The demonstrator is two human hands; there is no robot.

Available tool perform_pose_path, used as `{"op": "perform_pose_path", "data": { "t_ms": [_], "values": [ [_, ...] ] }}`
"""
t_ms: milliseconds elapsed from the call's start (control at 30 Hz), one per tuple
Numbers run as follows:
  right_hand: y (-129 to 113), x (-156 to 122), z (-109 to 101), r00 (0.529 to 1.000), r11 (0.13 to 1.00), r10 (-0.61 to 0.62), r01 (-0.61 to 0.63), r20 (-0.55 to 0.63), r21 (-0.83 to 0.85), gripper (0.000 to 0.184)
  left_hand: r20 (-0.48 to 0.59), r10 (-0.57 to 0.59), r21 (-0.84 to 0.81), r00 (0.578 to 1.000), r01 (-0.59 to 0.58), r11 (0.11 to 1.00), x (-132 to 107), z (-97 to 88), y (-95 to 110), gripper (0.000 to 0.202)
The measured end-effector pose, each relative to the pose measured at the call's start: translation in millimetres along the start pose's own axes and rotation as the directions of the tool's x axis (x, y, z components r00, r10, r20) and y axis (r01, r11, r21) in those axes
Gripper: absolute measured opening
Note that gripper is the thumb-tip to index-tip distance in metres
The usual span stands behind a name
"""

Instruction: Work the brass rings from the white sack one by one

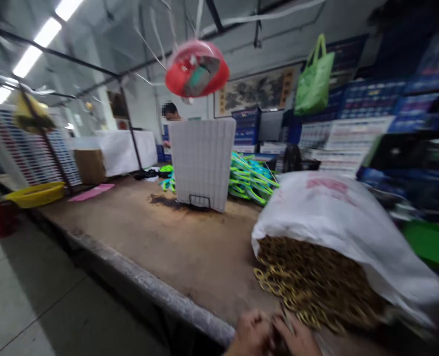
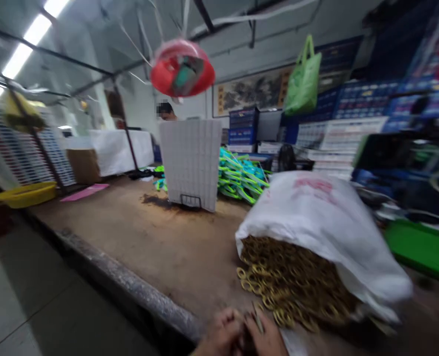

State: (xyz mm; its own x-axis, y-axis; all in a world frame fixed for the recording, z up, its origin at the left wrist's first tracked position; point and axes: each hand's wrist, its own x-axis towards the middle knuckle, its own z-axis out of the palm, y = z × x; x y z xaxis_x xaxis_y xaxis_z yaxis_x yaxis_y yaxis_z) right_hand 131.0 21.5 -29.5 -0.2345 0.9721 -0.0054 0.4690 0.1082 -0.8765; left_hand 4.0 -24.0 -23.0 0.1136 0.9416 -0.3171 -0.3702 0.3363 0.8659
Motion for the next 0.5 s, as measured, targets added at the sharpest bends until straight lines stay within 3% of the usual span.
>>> {"op": "perform_pose_path", "data": {
  "t_ms": [33,167,400,500],
  "values": [
    [-4.2,-2.9,-1.3,0.998,0.997,-0.009,0.005,0.057,0.078,0.027,-0.041,0.036,0.039,0.999,-0.034,0.999,-1.6,2.9,1.6,0.031],
    [-28.0,-10.2,-6.8,0.996,0.975,0.008,-0.026,0.084,0.222,0.026,0.018,0.034,0.068,0.999,-0.035,0.997,-11.6,7.3,16.4,0.036],
    [-37.2,-9.9,-10.4,0.994,0.962,-0.006,-0.025,0.113,0.271,0.022,0.049,0.036,0.016,0.998,-0.036,0.999,-16.6,3.2,19.7,0.033],
    [-31.9,-10.3,-12.6,0.999,0.987,-0.004,-0.005,0.053,0.16,0.022,0.009,0.021,0.034,1.0,-0.022,0.999,-14.9,5.0,19.8,0.033]
  ]
}}
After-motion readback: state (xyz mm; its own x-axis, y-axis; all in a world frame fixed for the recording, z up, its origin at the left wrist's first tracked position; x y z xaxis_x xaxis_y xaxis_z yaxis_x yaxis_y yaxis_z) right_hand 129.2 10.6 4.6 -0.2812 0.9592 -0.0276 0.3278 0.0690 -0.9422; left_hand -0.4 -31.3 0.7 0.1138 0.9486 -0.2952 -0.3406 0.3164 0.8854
